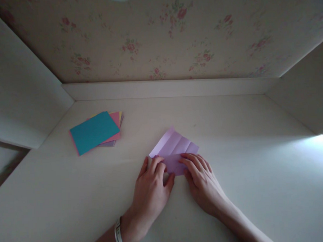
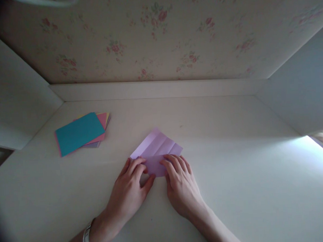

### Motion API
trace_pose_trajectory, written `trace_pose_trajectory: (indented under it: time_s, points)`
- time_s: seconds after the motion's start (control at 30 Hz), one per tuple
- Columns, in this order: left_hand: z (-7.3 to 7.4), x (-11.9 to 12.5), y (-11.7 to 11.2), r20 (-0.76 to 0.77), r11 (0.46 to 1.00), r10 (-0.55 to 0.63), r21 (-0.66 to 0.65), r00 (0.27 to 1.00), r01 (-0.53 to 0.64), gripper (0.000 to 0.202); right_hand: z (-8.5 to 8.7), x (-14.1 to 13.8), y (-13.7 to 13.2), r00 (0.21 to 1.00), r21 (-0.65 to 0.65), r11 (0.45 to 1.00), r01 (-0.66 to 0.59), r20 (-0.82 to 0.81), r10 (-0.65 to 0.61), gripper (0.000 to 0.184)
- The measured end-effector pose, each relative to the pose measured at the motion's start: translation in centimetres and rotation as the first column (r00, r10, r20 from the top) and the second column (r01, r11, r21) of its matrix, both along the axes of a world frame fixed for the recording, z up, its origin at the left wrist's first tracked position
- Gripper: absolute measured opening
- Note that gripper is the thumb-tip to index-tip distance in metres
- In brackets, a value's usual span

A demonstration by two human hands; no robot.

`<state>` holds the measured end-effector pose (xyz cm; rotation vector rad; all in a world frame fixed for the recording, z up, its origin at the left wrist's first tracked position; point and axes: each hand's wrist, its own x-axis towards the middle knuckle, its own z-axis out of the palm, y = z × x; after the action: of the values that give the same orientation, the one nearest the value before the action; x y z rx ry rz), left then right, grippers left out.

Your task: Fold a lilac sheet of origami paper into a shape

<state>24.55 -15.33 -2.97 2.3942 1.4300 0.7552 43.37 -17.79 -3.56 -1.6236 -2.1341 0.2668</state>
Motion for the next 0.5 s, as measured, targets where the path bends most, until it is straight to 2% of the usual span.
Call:
trace_pose_trajectory:
  time_s: [0.13, 0.3, 0.5]
  points:
    - [0.12, 0.06, 0.05, 0.016, 1.0, 0.005, -0.011, 1.0, -0.005, 0.017, -0.02, 0.02, -0.04, 1.0, 0.009, 1.0, -0.004, 0.004, 0.003, 0.037]
    - [0.24, 0.01, 0.06, 0.04, 1.0, 0.012, -0.02, 0.999, -0.012, 0.019, -0.1, -0.15, 0.0, 1.0, 0.054, 0.998, 0.013, 0.005, -0.013, 0.025]
    - [0.28, -0.04, 0.2, 0.067, 0.999, 0.009, -0.054, 0.998, -0.005, 0.017, -0.28, -0.03, 0.1, 0.998, 0.046, 0.998, 0.044, -0.039, -0.042, 0.029]
